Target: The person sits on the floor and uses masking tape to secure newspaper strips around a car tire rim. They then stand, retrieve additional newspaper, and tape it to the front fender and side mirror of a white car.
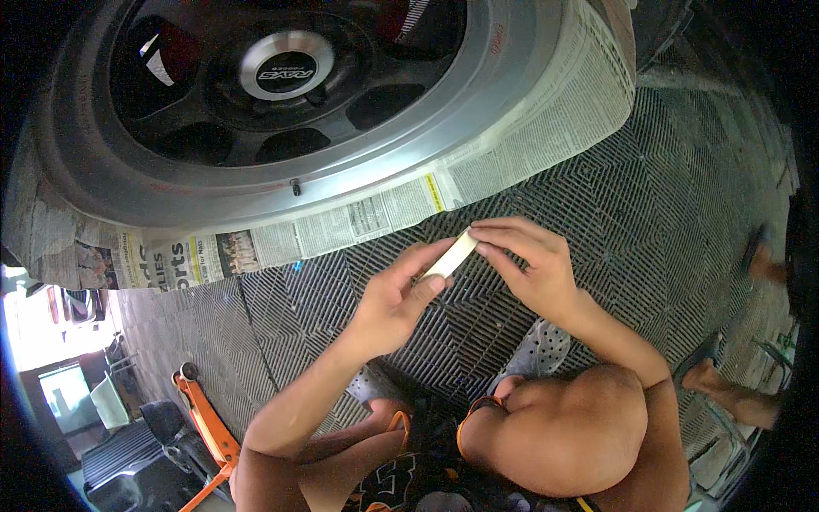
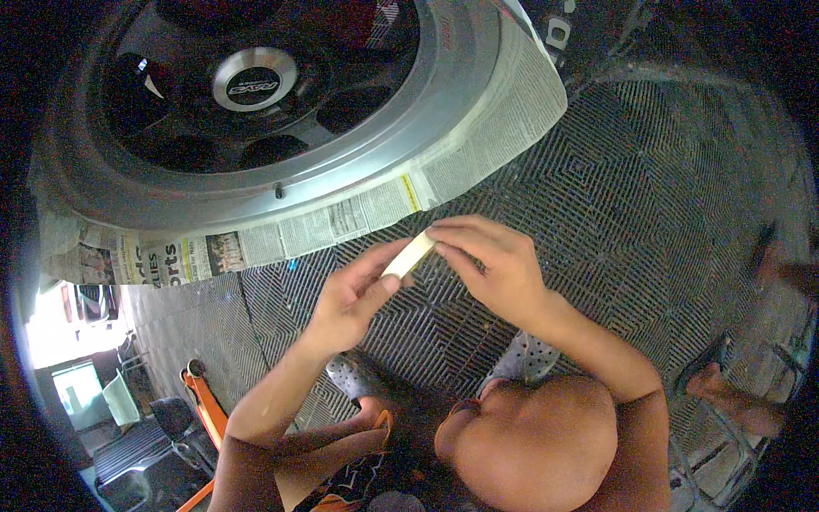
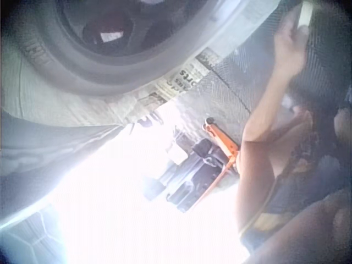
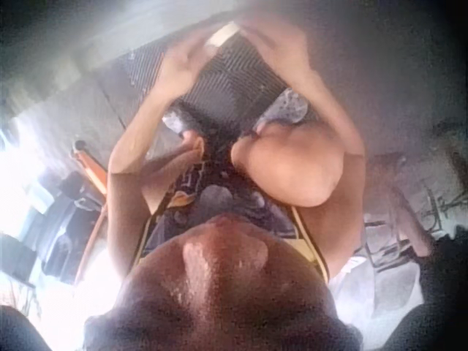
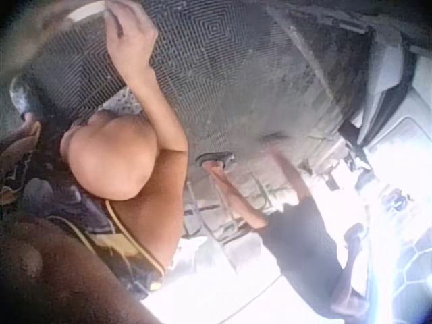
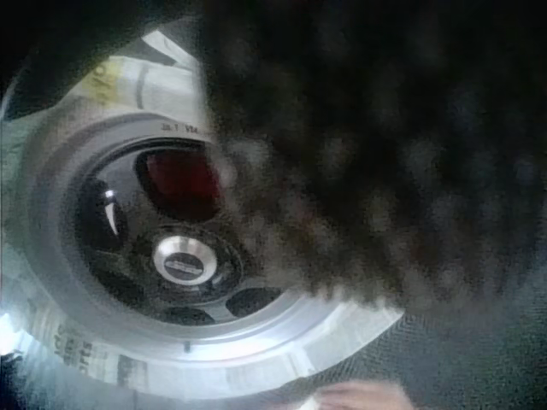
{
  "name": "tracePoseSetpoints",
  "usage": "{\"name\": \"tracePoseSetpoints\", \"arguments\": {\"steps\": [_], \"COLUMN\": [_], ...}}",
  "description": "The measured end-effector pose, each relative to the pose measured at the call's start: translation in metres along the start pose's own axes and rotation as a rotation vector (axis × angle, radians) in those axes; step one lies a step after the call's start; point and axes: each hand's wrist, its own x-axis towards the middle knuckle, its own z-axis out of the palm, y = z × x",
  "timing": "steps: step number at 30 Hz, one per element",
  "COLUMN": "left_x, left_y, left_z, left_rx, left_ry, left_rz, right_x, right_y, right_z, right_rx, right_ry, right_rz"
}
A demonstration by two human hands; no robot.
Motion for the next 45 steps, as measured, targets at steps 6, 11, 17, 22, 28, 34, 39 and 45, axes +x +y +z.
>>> {"name": "tracePoseSetpoints", "arguments": {"steps": [6, 11, 17, 22, 28, 34, 39, 45], "left_x": [-0.006, -0.007, -0.006, -0.008, -0.006, 0.005, 0.007, 0.008], "left_y": [0.0, -0.003, -0.004, -0.008, -0.014, -0.001, -0.004, -0.011], "left_z": [0.013, 0.018, 0.021, 0.027, 0.039, 0.05, 0.053, 0.057], "left_rx": [-0.274, -0.145, -0.112, -0.041, 0.525, 0.707, 0.791, 0.751], "left_ry": [-0.096, -0.182, -0.209, -0.129, 0.1, 0.154, 0.135, 0.159], "left_rz": [-0.079, -0.037, 0.01, -0.022, 0.189, 0.344, 0.31, 0.296], "right_x": [-0.015, -0.025, -0.034, -0.038, -0.036, -0.024, -0.026, -0.029], "right_y": [0.004, 0.012, 0.02, 0.008, -0.017, -0.015, -0.011, -0.007], "right_z": [0.009, 0.012, 0.015, 0.009, -0.005, -0.002, -0.001, 0.008], "right_rx": [0.081, 0.258, 0.705, 0.264, 0.165, 0.181, 0.2, 0.145], "right_ry": [0.015, 0.032, -0.101, -0.043, 0.061, 0.121, 0.103, 0.044], "right_rz": [0.138, 0.465, 0.793, 0.549, 0.154, 0.179, 0.193, 0.173]}}
